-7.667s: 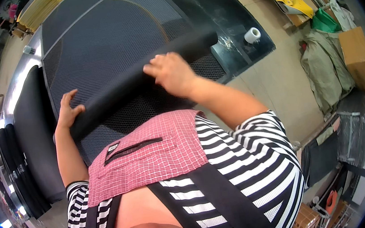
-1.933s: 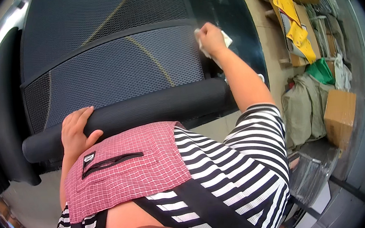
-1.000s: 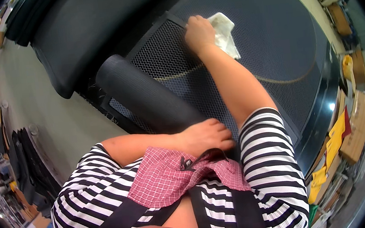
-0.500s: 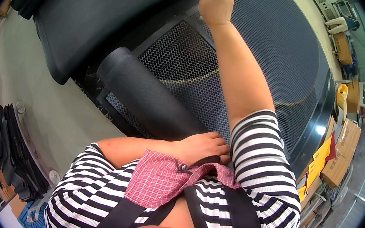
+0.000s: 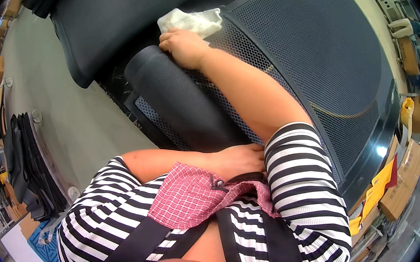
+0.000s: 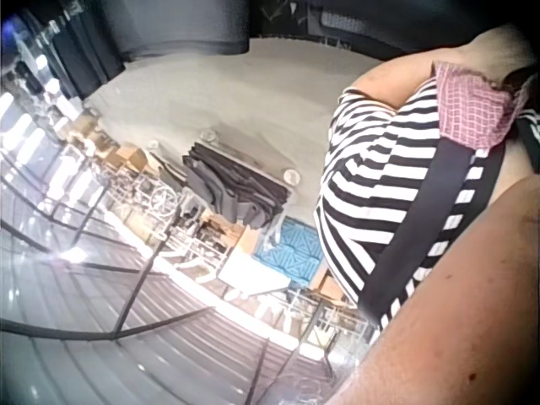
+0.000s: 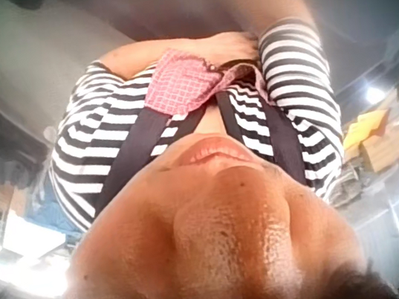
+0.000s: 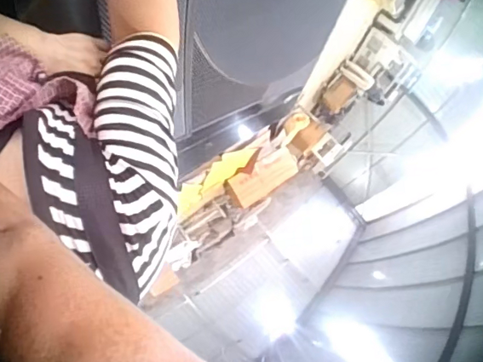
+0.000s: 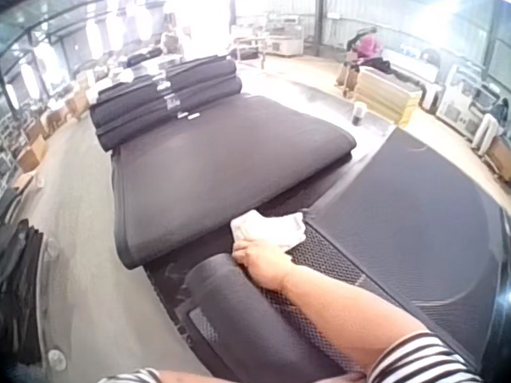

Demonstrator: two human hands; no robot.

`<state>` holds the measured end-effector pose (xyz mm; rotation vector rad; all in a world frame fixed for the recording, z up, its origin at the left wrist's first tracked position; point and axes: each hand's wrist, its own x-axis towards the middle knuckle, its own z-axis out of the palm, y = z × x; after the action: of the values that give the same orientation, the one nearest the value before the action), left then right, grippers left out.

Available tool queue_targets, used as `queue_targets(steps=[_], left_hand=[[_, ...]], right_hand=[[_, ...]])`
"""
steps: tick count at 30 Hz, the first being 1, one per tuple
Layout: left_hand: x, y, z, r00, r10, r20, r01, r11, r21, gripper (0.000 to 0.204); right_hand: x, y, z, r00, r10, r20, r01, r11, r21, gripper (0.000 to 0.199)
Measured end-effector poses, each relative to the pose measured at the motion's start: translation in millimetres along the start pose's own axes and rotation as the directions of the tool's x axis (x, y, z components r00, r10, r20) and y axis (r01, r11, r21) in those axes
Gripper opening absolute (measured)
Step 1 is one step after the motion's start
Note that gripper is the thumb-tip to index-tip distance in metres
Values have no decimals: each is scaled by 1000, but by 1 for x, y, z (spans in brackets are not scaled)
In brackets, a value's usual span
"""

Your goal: The person wipes a black mesh mat with a white cloth, rolls it up, and secures it with clear tape. This process is repeated for multiple mats, which are then stacked on a table.

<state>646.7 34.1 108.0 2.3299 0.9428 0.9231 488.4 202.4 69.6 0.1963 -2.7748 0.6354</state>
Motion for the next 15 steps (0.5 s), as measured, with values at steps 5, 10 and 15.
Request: queue_targets(steps=[5,10,15], left_hand=[[3,5,-11,998,25,55,-26,1000,11,23],[20,20,-28,988,20,150,-21,1000,6,34],[38,31,-38,964,-162,210,149,986,78,55]], right_hand=[[-59,6,-95,915,173,-364,-250,953,-174,12],[-289,-54,-260,698,152,-700,-590,677,-441,8],[-529,-170,-291,532,264,-804,-845,214,-489,11]])
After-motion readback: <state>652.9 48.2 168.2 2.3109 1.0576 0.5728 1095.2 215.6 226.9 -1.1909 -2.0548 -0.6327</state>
